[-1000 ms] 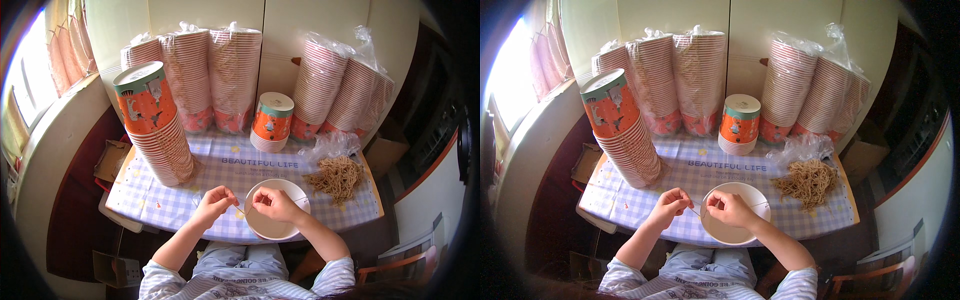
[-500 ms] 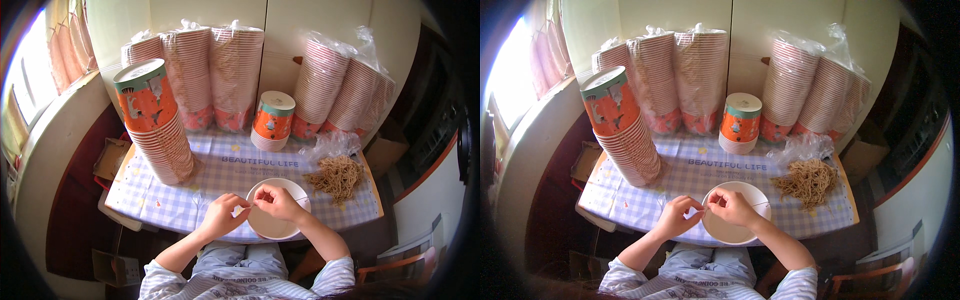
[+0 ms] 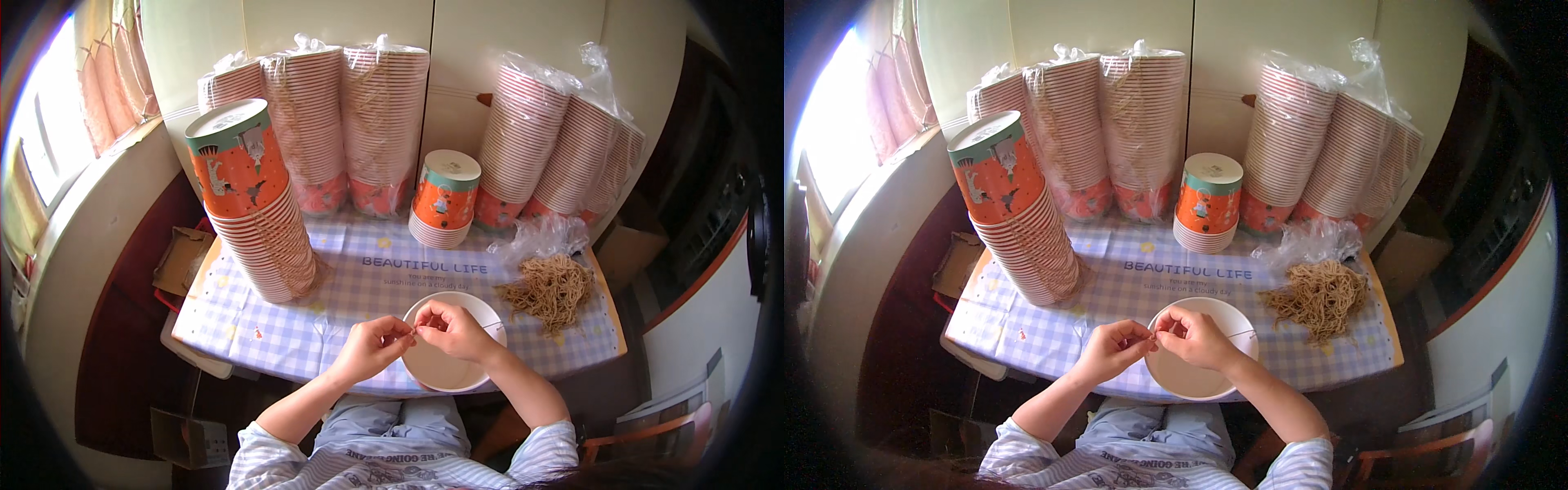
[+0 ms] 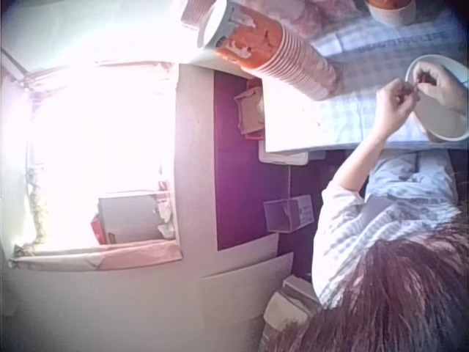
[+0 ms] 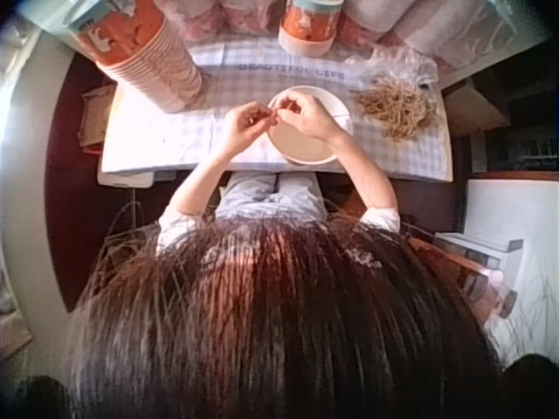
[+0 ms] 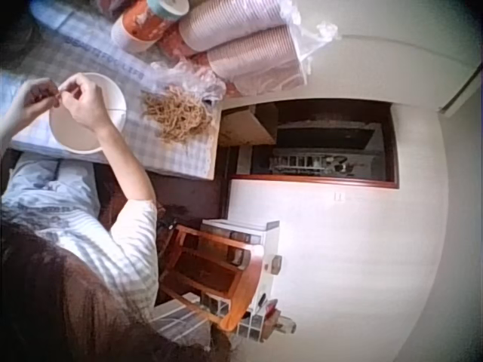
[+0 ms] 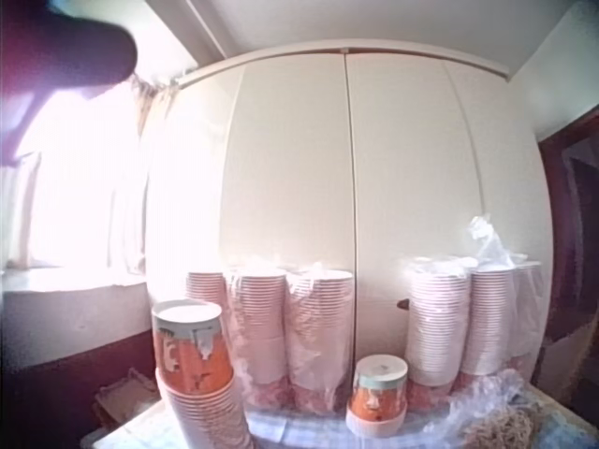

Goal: Attaching wire handles to festive Halloween-themed paper buckets.

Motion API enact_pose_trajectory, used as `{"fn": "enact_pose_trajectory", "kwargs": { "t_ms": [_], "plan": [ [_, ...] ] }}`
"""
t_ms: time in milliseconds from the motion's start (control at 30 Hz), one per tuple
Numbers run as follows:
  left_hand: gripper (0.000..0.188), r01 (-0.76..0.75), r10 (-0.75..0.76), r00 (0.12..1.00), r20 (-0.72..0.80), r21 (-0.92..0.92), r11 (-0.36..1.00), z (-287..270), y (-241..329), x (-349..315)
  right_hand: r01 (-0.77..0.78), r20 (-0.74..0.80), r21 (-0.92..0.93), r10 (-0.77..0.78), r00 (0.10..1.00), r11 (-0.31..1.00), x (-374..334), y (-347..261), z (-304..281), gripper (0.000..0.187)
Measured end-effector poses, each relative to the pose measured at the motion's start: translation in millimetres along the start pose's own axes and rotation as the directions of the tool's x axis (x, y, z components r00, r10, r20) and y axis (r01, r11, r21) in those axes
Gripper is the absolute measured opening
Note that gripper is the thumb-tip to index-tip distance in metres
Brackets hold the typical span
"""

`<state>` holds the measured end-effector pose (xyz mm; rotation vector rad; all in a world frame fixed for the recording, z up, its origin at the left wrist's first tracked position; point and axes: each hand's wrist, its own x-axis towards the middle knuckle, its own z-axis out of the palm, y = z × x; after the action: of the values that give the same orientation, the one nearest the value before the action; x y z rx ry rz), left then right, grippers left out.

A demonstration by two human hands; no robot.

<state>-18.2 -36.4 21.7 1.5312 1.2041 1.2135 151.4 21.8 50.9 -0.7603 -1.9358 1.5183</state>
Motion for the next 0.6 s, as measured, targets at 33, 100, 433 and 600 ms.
{"fn": "enact_pose_trajectory", "kwargs": {
  "t_ms": [33,100,433,600],
  "plan": [
    [0.013,0.025,-0.022,0.999,0.031,-0.121,0.992,0,3,0,-0.002,0.008,0.022,0.002,1.000,1.000,0,1,-1,0.003],
    [0.013,0.053,-0.039,0.997,0.065,-0.239,0.969,-2,6,1,0.003,0.017,0.041,-0.003,1.000,0.999,0,6,-3,0.004],
    [0.015,0.055,-0.040,0.996,0.077,-0.193,0.980,-10,13,4,-0.029,0.011,0.154,0.028,1.000,0.988,-1,-3,-4,0.012],
    [0.014,0.040,-0.025,0.997,0.073,-0.206,0.978,-12,11,6,-0.050,0.012,0.171,0.049,0.999,0.984,-1,-4,-4,0.012]
  ]
}}
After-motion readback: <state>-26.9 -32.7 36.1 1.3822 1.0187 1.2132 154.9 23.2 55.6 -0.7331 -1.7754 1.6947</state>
